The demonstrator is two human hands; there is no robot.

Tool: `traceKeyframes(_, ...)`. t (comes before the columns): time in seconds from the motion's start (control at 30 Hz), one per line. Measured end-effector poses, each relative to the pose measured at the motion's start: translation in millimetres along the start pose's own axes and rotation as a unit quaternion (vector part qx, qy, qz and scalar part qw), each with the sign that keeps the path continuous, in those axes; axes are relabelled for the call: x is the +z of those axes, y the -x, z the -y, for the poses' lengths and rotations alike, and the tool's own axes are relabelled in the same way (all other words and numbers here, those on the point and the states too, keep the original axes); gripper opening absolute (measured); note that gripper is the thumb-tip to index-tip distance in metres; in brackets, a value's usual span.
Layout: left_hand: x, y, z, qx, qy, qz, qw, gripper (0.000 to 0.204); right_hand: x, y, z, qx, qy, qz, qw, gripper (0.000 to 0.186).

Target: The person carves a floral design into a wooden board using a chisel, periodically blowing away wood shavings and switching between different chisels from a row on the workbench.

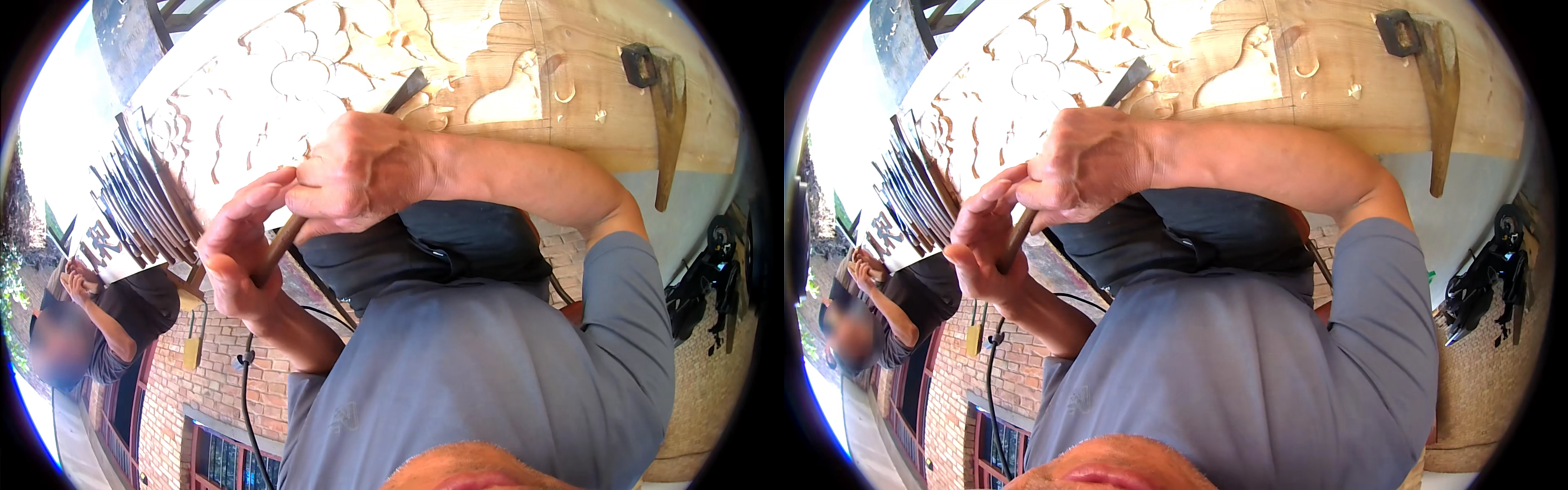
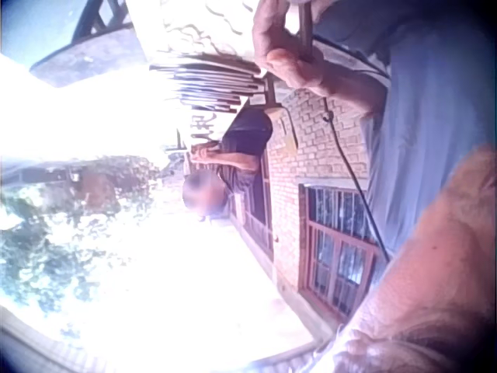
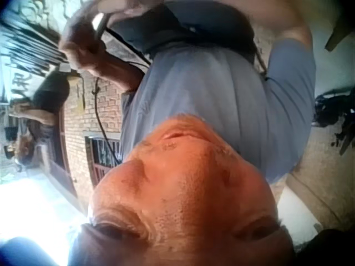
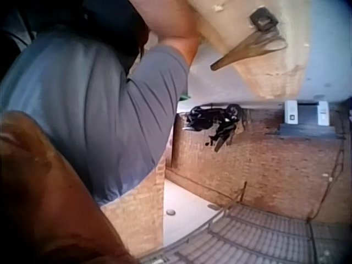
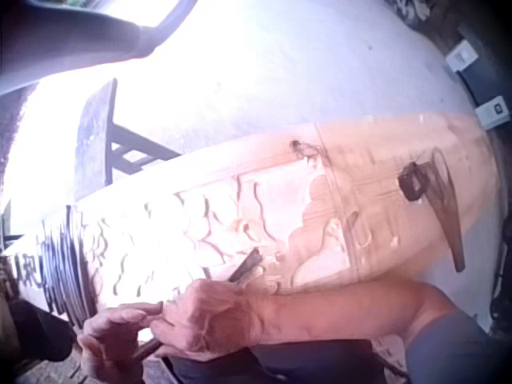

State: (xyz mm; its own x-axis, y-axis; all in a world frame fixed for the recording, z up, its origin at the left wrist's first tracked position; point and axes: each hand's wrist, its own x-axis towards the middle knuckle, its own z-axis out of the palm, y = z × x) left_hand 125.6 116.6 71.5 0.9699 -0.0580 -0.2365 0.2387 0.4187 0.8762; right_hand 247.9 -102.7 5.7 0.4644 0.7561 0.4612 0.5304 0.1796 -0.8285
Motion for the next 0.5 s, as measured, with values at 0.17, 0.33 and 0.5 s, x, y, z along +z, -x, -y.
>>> traceKeyframes(0.17,-23.4,-20.5,-5.8,-0.020,-0.063,0.026,0.997,0.097,9.4,-3.9,-5.2,-0.028,0.149,-0.052,0.987,0.044)
traceKeyframes(0.33,-38.8,-44.0,-6.2,-0.011,-0.125,0.045,0.991,0.096,2.5,-4.7,-10.7,-0.011,0.088,-0.080,0.993,0.041)
traceKeyframes(0.5,-32.1,-70.4,-25.2,0.003,-0.196,0.065,0.978,0.094,6.8,-10.1,-12.0,0.015,0.195,-0.081,0.977,0.035)
